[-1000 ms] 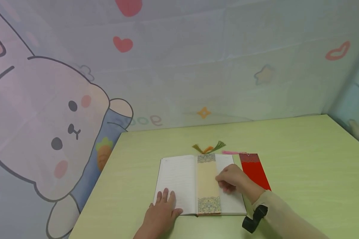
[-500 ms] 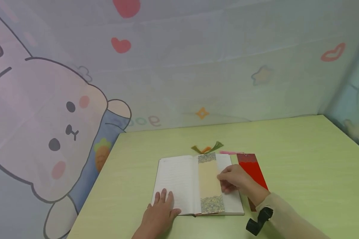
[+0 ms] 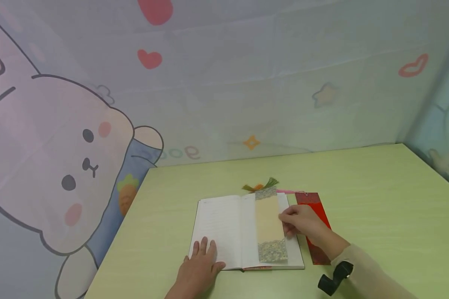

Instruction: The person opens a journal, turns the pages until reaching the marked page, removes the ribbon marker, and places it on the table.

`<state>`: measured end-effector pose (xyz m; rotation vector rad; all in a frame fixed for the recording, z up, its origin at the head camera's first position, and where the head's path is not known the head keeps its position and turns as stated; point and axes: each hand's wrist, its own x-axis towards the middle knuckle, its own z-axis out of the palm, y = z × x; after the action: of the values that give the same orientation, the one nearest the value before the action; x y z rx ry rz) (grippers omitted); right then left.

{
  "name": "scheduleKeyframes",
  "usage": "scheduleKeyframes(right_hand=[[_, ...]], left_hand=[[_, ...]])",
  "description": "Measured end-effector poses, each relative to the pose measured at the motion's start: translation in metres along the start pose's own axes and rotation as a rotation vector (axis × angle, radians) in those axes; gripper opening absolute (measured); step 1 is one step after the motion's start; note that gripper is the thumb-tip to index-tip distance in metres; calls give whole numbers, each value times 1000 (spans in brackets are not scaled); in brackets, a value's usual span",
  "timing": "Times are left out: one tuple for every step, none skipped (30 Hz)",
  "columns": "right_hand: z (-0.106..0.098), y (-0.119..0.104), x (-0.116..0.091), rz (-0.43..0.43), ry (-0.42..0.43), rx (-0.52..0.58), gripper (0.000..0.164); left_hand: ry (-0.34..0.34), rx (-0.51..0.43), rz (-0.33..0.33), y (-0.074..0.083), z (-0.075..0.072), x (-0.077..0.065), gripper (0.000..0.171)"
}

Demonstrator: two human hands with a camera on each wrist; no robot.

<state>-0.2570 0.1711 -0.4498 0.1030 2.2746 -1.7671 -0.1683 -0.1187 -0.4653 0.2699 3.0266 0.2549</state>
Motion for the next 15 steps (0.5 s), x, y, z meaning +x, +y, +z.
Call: scheduleKeyframes(right_hand=[[-2, 0, 0, -4, -2, 6, 26], [-5, 1, 0, -7, -6, 15, 27], [-8, 2, 1, -12, -13, 28, 27], [-12, 2, 1, -23, -21, 33, 28], [-15, 3, 1, -33, -27, 37, 28], [-18, 3, 1, -43, -31, 40, 29], [-22, 3, 2, -52, -35, 46, 28], [-25, 4, 2, -62, -39, 47, 28], [-29, 4, 2, -74, -42, 43, 28], [-32, 4, 2, -83, -44, 37, 29], [-34, 5, 2, -87, -45, 36, 29], [-37, 5, 2, -91, -46, 34, 29], [-39, 6, 2, -95, -48, 30, 30], [-40, 6, 2, -98, -49, 26, 30], [-42, 7, 3, -97, -46, 22, 30]], left_hand=[[1, -2, 1, 0, 0, 0, 65], [1, -3, 1, 0, 0, 0, 64], [-1, -3, 1, 0, -1, 0, 64], [-3, -5, 0, 1, -1, 0, 64], [-5, -5, -1, 1, -1, 0, 64], [-7, -6, -2, 1, -1, 0, 64], [-9, -7, -2, 1, -2, 0, 64], [-10, -7, -2, 1, -2, 0, 64], [-10, -7, -1, 1, -2, 0, 64], [-9, -10, 0, 1, -2, 0, 64], [-9, -10, 0, 2, -2, 0, 64], [-9, -13, 0, 2, -2, 0, 64], [-11, -15, -2, 2, -3, 0, 64], [-13, -16, -3, 1, -3, 0, 65], [-12, -18, -1, 1, -3, -1, 65]])
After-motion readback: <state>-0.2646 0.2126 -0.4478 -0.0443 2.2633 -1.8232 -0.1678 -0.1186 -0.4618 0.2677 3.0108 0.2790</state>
